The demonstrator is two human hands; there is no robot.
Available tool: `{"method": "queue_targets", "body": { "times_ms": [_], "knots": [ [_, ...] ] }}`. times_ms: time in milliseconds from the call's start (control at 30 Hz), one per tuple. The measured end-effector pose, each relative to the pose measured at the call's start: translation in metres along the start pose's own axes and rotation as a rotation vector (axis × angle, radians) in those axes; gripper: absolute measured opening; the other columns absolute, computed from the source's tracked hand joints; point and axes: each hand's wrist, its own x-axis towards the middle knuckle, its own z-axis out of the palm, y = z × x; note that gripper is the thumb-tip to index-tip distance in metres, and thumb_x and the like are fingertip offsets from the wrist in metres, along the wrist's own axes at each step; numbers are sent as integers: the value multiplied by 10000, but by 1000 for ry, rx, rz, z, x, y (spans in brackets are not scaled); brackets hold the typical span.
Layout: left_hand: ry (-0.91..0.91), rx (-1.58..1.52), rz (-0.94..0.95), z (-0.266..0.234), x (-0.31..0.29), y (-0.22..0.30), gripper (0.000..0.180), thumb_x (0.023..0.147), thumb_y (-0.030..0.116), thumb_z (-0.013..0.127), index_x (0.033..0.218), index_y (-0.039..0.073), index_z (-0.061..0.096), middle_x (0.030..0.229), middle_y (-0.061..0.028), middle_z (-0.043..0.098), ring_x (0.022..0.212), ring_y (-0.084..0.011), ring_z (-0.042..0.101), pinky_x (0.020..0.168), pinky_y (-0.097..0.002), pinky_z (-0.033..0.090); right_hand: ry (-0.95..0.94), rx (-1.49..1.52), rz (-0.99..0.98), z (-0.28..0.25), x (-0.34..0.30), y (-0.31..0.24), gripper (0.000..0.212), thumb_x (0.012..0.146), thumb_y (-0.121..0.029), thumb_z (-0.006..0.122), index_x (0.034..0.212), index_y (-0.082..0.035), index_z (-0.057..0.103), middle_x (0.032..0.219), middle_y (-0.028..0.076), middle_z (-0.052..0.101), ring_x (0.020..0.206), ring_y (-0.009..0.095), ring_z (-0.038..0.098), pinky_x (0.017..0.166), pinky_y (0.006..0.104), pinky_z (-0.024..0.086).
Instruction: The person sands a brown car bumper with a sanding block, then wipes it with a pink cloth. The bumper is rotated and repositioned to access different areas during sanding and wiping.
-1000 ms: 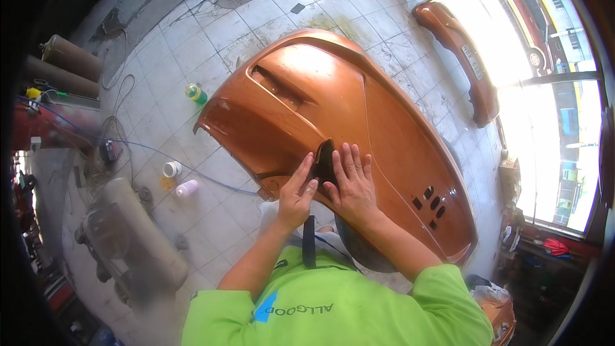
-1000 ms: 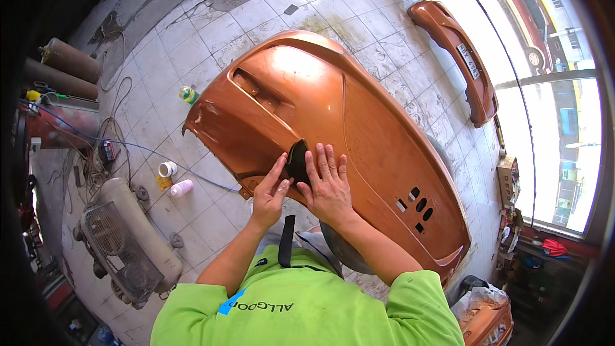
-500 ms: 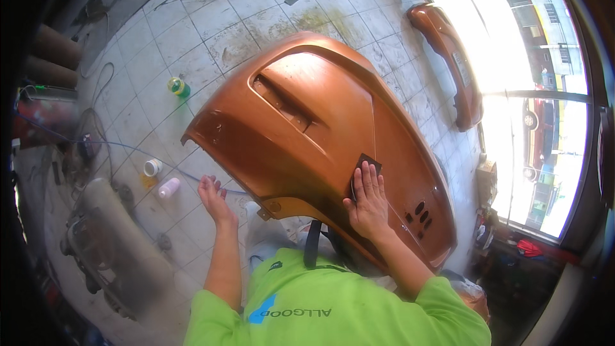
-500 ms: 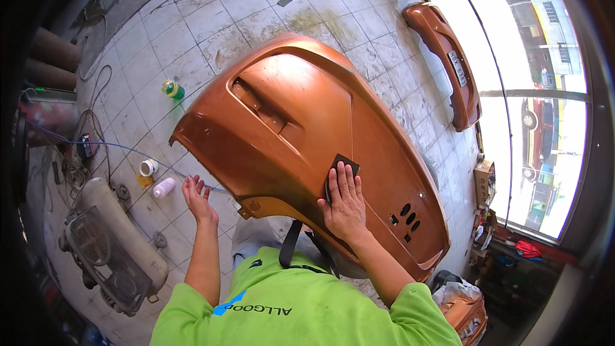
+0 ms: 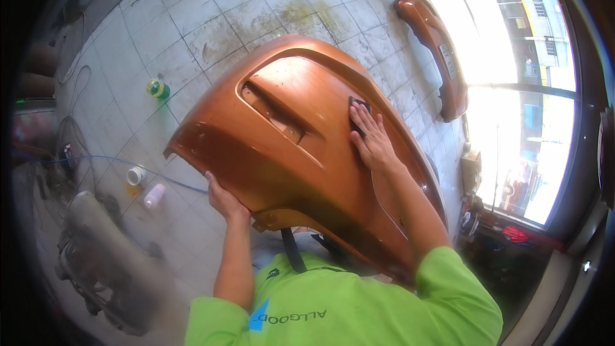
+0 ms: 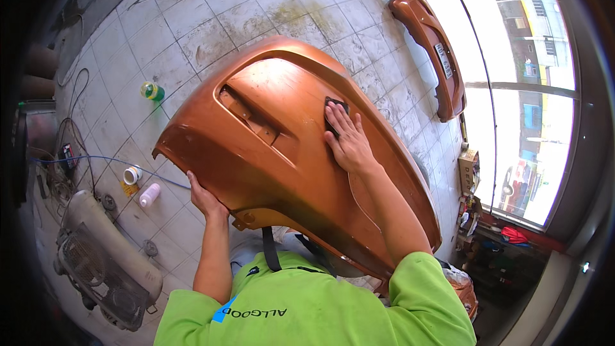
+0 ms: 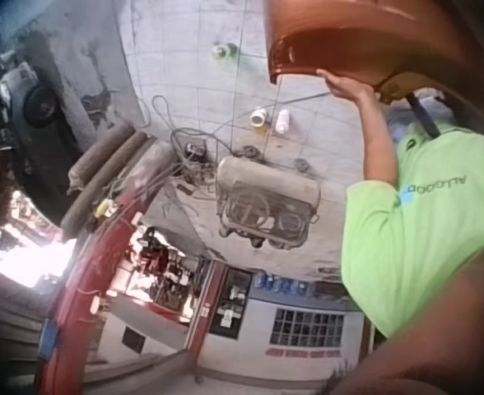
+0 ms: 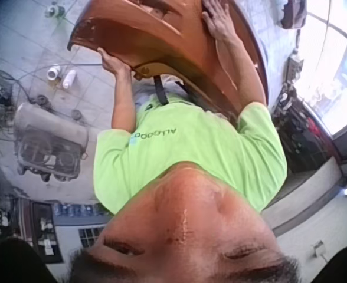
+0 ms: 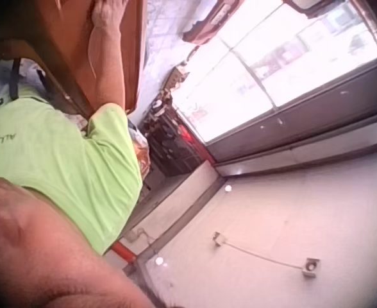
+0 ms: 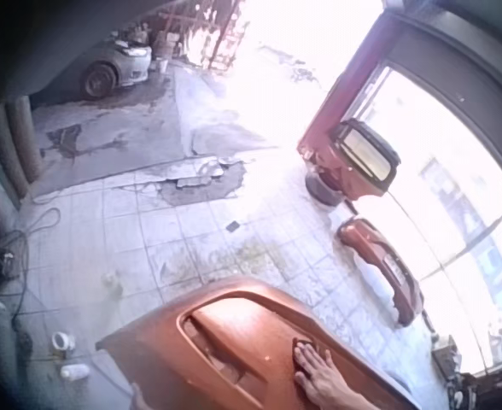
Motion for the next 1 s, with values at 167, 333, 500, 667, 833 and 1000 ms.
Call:
{"method": "queue_targets", "body": {
  "times_ms": [167, 333, 500, 667, 833, 1000],
  "knots": [
    [-19, 72, 54, -7, 6, -7, 557, 1110, 421, 483, 1366, -71, 541, 1328, -141, 609, 1175, -232, 625, 986, -349, 528, 74, -97, -86, -2, 59, -15, 668, 1118, -454, 313, 1653, -61, 237, 1725, 141, 230, 1610, 284, 165, 1297, 529, 14],
    [-21, 103, 71, 2, 1, -2, 559, 1107, 427, 488, 1357, -71, 546, 1318, -137, 611, 1167, -228, 622, 980, -345, 523, -189, -81, -173, 6, 187, -82, 684, 1120, -488, 248, 1648, -52, 250, 1735, 135, 193, 1614, 251, 129, 1309, 500, 38],
    [15, 114, 42, -15, 11, -12, 548, 1104, 439, 495, 1301, -63, 588, 1283, -131, 630, 1143, -226, 622, 968, -342, 518, -115, -125, -260, -8, 118, -60, 669, 1111, -449, 290, 1632, -30, 286, 1724, 145, 229, 1610, 275, 158, 1297, 549, 62],
    [26, 161, 76, -11, 6, -11, 558, 1098, 456, 506, 1281, -63, 599, 1270, -132, 637, 1139, -224, 615, 975, -346, 508, 121, -172, -155, 10, 135, -78, 650, 1107, -449, 302, 1625, -57, 321, 1721, 95, 262, 1598, 289, 207, 1293, 565, 94],
    [14, 118, 87, -5, 5, -9, 545, 1094, 454, 520, 1254, -59, 611, 1215, -127, 655, 1073, -221, 634, 927, -343, 518, -19, -131, -371, 5, 152, -116, 582, 1103, -381, 379, 1622, -120, 351, 1714, 72, 285, 1590, 264, 231, 1284, 574, 141],
    [51, 143, 93, -6, 7, -11, 486, 1090, 434, 540, 1148, -39, 633, 1102, -101, 670, 997, -196, 631, 875, -334, 523, -16, -341, -359, -16, 40, -75, 611, 1061, -315, 474, 1605, -58, 370, 1690, 109, 334, 1581, 282, 266, 1289, 564, 134]
  ]
}}
